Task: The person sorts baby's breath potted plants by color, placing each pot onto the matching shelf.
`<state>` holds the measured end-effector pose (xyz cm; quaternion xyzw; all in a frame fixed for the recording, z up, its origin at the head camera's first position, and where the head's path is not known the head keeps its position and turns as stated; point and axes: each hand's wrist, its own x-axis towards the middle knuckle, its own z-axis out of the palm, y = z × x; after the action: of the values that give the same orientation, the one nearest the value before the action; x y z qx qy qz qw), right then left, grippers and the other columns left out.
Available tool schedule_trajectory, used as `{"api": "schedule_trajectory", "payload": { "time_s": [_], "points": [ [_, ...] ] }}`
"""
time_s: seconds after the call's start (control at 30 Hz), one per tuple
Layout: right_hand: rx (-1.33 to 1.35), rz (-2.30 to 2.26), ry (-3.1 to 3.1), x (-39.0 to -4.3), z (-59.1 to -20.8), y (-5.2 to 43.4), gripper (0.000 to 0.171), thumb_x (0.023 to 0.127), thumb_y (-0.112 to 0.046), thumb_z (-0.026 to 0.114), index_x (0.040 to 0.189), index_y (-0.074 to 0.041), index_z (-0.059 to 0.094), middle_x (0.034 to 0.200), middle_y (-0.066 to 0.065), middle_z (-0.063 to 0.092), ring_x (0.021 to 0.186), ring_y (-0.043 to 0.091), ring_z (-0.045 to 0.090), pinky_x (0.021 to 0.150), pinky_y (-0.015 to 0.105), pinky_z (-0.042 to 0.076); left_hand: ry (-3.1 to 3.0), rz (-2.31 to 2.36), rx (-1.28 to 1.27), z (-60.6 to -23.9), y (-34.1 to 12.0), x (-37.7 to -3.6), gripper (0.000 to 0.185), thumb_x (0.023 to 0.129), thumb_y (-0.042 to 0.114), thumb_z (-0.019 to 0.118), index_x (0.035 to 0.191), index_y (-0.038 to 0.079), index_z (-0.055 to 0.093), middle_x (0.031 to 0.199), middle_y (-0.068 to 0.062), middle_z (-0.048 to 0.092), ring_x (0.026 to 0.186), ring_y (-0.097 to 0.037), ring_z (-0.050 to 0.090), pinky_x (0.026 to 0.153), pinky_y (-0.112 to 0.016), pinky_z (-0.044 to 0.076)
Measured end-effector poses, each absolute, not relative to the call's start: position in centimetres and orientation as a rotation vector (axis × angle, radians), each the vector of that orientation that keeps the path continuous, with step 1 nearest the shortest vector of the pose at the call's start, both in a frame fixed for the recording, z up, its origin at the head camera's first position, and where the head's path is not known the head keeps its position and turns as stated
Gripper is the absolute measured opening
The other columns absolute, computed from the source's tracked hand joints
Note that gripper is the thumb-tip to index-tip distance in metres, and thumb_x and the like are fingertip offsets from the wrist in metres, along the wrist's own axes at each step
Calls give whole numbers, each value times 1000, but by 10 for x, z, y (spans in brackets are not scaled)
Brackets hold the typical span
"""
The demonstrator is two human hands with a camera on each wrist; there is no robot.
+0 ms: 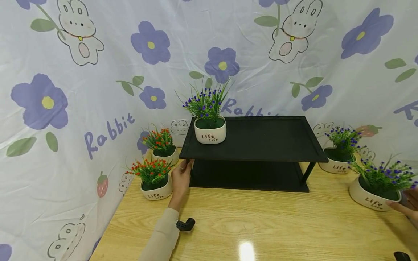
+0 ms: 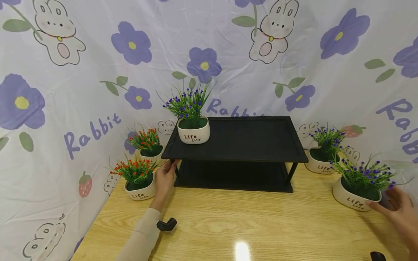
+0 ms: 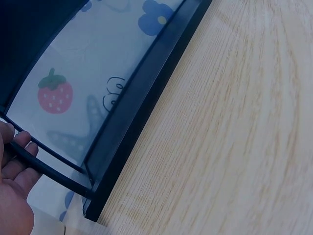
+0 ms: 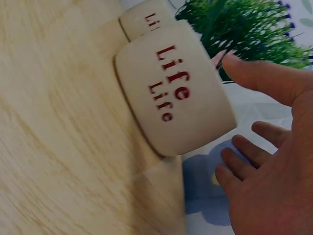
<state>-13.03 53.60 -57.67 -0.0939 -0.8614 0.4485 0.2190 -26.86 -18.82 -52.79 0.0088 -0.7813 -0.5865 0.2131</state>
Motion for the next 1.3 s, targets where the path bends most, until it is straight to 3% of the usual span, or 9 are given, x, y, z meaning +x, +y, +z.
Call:
{"api": "schedule_trajectory", "payload": {
  "time_s": [0.23, 0.33, 0.47, 0.57, 0.67, 0.7, 0.77, 1.07, 1.3],
  "points": [
    [-112, 1364, -2360, -139, -563, 520, 89, 96, 7, 72, 158, -46, 35, 137, -41, 44, 120, -28, 40, 102, -6, 25, -2174, -1638, 39, -528, -187, -268, 27, 110, 17, 63, 130, 8, 77, 132, -12, 76, 125, -26, 70, 104, -48, 57],
    [-142, 1369, -2377, -141, -570, 519, 93, 96, 2, 74, 161, -47, 29, 138, -41, 40, 121, -24, 38, 100, -6, 25, -2168, -1648, 38, -528, -186, -268, 27, 110, 17, 62, 131, 7, 76, 132, -14, 75, 127, -28, 70, 107, -52, 55],
    [-271, 1329, -2442, -140, -564, 511, 83, 94, -7, 80, 154, -44, 36, 116, -43, 40, 101, -24, 39, 85, 2, 37, -2176, -1653, 36, -528, -186, -267, 29, 111, 19, 61, 134, 9, 75, 134, -13, 74, 129, -28, 69, 108, -54, 55],
    [-506, 1283, -2588, -139, -552, 506, 85, 98, -27, 79, 164, -12, 28, 138, 0, 61, 124, 15, 60, 106, 30, 48, -2175, -1654, 28, -528, -185, -267, 29, 111, 19, 61, 134, 10, 75, 135, -13, 74, 130, -29, 68, 108, -54, 55],
    [-772, 1246, -2752, -140, -545, 502, 122, 99, -53, 71, 164, 10, -10, 168, 42, 9, 153, 60, 22, 119, 70, 30, -2165, -1644, 18, -528, -185, -268, 28, 110, 18, 62, 132, 9, 76, 134, -13, 74, 129, -29, 69, 108, -53, 55],
    [-830, 1262, -2773, -141, -544, 501, 128, 99, -57, 69, 161, 10, -20, 166, 45, -13, 152, 69, 3, 118, 79, 19, -2162, -1638, 18, -529, -186, -268, 28, 110, 18, 62, 132, 9, 76, 133, -14, 75, 128, -29, 69, 107, -53, 56],
    [-889, 1318, -2784, -142, -544, 500, 133, 98, -60, 68, 160, 6, -29, 165, 39, -27, 153, 66, -10, 121, 79, 12, -2153, -1637, 14, -530, -187, -270, 27, 110, 18, 62, 131, 8, 76, 133, -15, 75, 127, -28, 70, 107, -52, 56],
    [-911, 1458, -2754, -146, -550, 497, 136, 99, -57, 68, 155, -5, -44, 159, 36, -42, 150, 65, -23, 119, 83, 6, -2159, -1648, 14, -530, -189, -270, 27, 110, 21, 62, 130, 10, 77, 133, -14, 75, 127, -26, 70, 106, -52, 56],
    [-696, 1651, -2638, -143, -556, 494, 117, 111, -22, 56, 145, -9, -55, 152, 31, -53, 143, 69, -30, 117, 84, -2, -2166, -1643, 25, -530, -190, -269, 27, 110, 21, 62, 130, 10, 77, 132, -13, 76, 127, -27, 70, 106, -52, 56]
  ]
}}
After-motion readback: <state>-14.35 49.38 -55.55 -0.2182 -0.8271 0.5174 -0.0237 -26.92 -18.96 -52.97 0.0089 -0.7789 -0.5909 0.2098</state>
